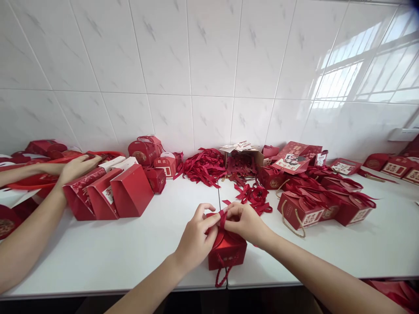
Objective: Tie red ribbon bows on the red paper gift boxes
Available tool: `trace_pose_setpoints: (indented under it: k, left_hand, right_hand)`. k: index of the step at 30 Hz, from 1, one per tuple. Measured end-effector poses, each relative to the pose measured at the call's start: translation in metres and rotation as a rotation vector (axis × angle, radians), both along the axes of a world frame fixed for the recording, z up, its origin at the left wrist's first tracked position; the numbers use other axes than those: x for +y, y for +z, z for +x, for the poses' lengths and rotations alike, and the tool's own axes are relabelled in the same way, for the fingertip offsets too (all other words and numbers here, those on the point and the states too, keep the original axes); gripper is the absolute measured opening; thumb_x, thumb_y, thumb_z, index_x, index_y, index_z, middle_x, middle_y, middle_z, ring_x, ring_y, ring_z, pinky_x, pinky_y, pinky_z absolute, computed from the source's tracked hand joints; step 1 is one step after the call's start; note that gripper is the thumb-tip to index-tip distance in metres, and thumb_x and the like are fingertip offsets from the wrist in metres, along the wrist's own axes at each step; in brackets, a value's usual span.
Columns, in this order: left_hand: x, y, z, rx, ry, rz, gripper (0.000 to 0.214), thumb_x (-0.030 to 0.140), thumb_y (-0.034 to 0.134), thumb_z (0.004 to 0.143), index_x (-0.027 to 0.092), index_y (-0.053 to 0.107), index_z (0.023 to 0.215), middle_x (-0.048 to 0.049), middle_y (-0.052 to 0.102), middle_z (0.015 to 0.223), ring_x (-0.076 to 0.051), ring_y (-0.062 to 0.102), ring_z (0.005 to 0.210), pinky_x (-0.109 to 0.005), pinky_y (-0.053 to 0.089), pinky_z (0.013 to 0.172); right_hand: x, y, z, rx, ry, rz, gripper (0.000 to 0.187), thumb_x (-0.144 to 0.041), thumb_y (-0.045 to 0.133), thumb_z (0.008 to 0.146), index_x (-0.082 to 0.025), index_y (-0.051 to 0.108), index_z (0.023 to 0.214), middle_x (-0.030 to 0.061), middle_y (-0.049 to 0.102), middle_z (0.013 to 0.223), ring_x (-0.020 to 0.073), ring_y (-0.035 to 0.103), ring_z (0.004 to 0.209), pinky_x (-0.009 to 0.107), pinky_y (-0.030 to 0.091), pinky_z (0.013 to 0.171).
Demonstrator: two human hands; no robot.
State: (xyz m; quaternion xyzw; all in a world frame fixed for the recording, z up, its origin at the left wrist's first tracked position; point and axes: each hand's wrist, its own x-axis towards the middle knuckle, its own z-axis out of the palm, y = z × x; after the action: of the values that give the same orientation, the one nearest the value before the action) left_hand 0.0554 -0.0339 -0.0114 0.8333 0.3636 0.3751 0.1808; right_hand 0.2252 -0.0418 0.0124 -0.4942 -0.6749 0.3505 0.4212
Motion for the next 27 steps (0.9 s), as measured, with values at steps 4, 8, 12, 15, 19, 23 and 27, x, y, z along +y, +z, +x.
trace_pose_setpoints:
  k: [4, 8, 12, 15, 19, 23, 27]
  left_hand:
    - [0.006, -0.001, -0.006, 0.002, -0.154, 0.060, 0.031, 0.017, 0.038, 0.092, 0.023, 0.065, 0.105, -0.0112, 0.049, 0.113, -0.016, 0.058, 0.077, -0.032, 0.049, 0.071]
    - [0.019, 0.005, -0.012, 0.003, -0.313, 0.012, 0.029, 0.019, 0.042, 0.091, 0.022, 0.070, 0.099, -0.0116, 0.052, 0.108, -0.015, 0.059, 0.074, -0.030, 0.049, 0.066]
    - [0.032, 0.014, -0.015, 0.000, -0.393, -0.190, 0.020, 0.020, 0.055, 0.083, 0.020, 0.075, 0.080, -0.0098, 0.058, 0.103, -0.011, 0.057, 0.063, -0.025, 0.045, 0.054]
    - [0.035, 0.016, -0.013, -0.050, -0.378, -0.282, 0.015, 0.018, 0.061, 0.076, 0.019, 0.076, 0.075, -0.0080, 0.063, 0.097, -0.012, 0.058, 0.065, -0.023, 0.045, 0.055]
    - [0.032, 0.016, -0.010, -0.099, -0.279, -0.282, 0.016, 0.015, 0.060, 0.073, 0.019, 0.075, 0.073, -0.0059, 0.067, 0.088, -0.011, 0.057, 0.064, -0.021, 0.043, 0.053]
    - [0.030, 0.023, -0.023, 0.001, -0.120, -0.224, 0.016, 0.015, 0.056, 0.071, 0.018, 0.072, 0.072, -0.0052, 0.066, 0.092, -0.009, 0.051, 0.057, -0.020, 0.039, 0.048]
    - [0.033, 0.033, -0.037, 0.106, -0.053, -0.194, 0.010, 0.015, 0.056, 0.069, 0.019, 0.066, 0.068, -0.0041, 0.061, 0.101, -0.012, 0.053, 0.068, -0.024, 0.043, 0.058]
  right_hand:
    - [0.006, 0.008, 0.008, -0.004, 0.153, -0.145, 0.009, -0.012, 0.057, 0.061, -0.016, 0.054, 0.054, -0.0053, 0.044, 0.056, 0.0078, 0.038, 0.055, 0.023, 0.028, 0.052]
    - [0.012, 0.016, 0.014, -0.087, 0.323, -0.251, 0.012, -0.014, 0.056, 0.059, -0.016, 0.048, 0.051, -0.0069, 0.034, 0.054, 0.0060, 0.027, 0.052, 0.023, 0.018, 0.048]
    - [0.014, 0.017, 0.014, -0.186, 0.356, -0.164, 0.009, -0.014, 0.058, 0.058, -0.016, 0.054, 0.051, -0.0030, 0.045, 0.061, 0.0089, 0.038, 0.058, 0.022, 0.027, 0.050]
    - [0.013, 0.017, 0.012, -0.217, 0.345, -0.096, 0.010, -0.014, 0.059, 0.058, -0.016, 0.055, 0.050, -0.0001, 0.052, 0.070, 0.0125, 0.047, 0.069, 0.022, 0.035, 0.056]
    - [0.011, 0.018, 0.015, -0.253, 0.277, -0.073, 0.005, -0.015, 0.061, 0.059, -0.016, 0.061, 0.055, 0.0018, 0.057, 0.082, 0.0145, 0.053, 0.075, 0.024, 0.041, 0.066]
    - [0.006, 0.016, 0.029, -0.356, 0.138, -0.011, 0.005, -0.014, 0.061, 0.060, -0.017, 0.061, 0.056, 0.0032, 0.057, 0.088, 0.0151, 0.055, 0.073, 0.027, 0.043, 0.069]
    - [-0.001, 0.008, 0.041, -0.409, 0.049, 0.104, 0.008, -0.013, 0.060, 0.065, -0.018, 0.056, 0.060, 0.0050, 0.056, 0.091, 0.0184, 0.056, 0.084, 0.032, 0.045, 0.079]
